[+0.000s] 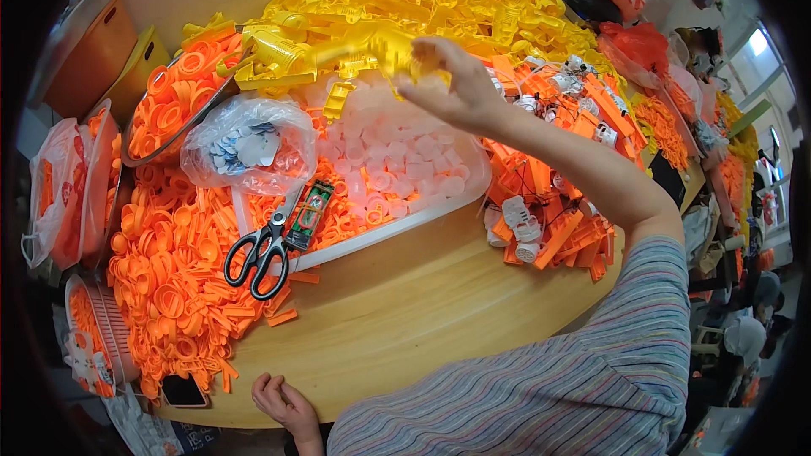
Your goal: Assembling plastic toy guns by combining various components and securing them.
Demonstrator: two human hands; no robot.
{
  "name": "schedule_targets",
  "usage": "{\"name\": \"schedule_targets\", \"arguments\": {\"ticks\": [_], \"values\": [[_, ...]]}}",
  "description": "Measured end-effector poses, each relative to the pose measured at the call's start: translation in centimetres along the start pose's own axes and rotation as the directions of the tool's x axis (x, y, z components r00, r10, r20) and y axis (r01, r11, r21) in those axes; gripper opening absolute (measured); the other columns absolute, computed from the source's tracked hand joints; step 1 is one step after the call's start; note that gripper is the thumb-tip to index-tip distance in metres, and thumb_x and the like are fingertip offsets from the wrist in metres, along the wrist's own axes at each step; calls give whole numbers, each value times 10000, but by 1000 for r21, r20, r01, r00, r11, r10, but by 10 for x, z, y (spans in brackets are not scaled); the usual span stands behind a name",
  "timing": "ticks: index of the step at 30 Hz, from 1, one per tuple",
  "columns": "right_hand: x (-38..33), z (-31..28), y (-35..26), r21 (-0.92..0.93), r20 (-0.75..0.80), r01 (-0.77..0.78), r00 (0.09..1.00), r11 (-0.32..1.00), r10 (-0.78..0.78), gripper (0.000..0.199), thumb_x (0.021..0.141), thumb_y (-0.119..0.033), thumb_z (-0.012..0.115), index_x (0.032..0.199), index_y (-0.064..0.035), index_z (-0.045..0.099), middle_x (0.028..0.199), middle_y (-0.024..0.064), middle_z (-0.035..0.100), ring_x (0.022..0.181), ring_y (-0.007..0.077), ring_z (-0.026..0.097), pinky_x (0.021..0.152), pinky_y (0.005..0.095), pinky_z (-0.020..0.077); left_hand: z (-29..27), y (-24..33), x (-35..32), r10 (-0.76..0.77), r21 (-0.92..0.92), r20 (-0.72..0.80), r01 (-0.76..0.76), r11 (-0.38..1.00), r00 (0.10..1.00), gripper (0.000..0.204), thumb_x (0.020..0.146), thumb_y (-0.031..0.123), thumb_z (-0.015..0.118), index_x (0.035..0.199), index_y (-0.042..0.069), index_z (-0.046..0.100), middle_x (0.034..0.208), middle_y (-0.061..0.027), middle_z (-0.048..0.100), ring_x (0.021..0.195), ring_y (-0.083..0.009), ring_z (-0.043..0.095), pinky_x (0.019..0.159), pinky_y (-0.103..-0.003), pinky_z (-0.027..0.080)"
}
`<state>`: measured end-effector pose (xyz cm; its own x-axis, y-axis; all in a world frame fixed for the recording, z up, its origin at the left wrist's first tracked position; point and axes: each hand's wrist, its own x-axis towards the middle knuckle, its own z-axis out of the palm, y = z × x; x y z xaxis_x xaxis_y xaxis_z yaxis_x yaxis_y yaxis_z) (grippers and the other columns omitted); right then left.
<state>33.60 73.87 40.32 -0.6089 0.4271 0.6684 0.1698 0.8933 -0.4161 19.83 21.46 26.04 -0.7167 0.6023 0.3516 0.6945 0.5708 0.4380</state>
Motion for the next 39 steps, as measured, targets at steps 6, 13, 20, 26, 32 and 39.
{"name": "schedule_targets", "arguments": {"ticks": [6,13,20,26,32,39], "values": [[13,-22,16,363,352,-333,914,870,204,282,940,-228,639,1155,-49,671,1035,52,708,870,120,681,731,263,536,-2,1,-1,5,31,1,-5,1000,1000,115,883,-74,515,976,-25,563,1116,-189,509,1026,-345,499,854,-396,434],[75,-81,197,-517,121,-420,827,746,549,490,776,-328,722,1152,-20,661,1097,138,694,953,244,680,796,343,549,2,1,1,7,25,34,-8,1000,999,145,877,-91,495,993,-27,553,1140,-193,493,1038,-342,490,843,-387,435],[69,-50,219,-898,214,-232,510,373,833,452,757,-263,723,1157,-57,678,1202,133,665,1108,278,640,889,420,532,-1,-3,-5,-62,32,58,60,998,996,142,885,-89,488,997,-25,548,1155,-192,488,1051,-327,490,809,-359,452],[69,-50,236,-882,-101,-416,627,222,773,393,839,-285,702,1184,-99,667,1257,135,631,1121,314,629,883,452,537,0,-4,-3,-50,41,63,47,998,997,130,888,-88,490,989,-27,544,1170,-195,482,1072,-326,485,845,-364,446],[63,-41,234,-742,-489,-597,793,305,364,354,859,-309,650,1109,-60,681,1157,152,661,1052,322,650,833,463,548,0,-3,-3,-67,10,62,66,998,996,118,894,-86,496,984,-26,543,1162,-191,487,1080,-322,484,880,-358,435],[58,-35,238,-855,138,-341,577,391,805,478,782,-333,624,1129,-8,673,1172,206,654,1063,317,650,902,396,523,0,-4,-4,-60,17,57,59,998,997,121,896,-90,492,984,-26,545,1166,-190,483,1067,-320,487,855,-353,442]]}}
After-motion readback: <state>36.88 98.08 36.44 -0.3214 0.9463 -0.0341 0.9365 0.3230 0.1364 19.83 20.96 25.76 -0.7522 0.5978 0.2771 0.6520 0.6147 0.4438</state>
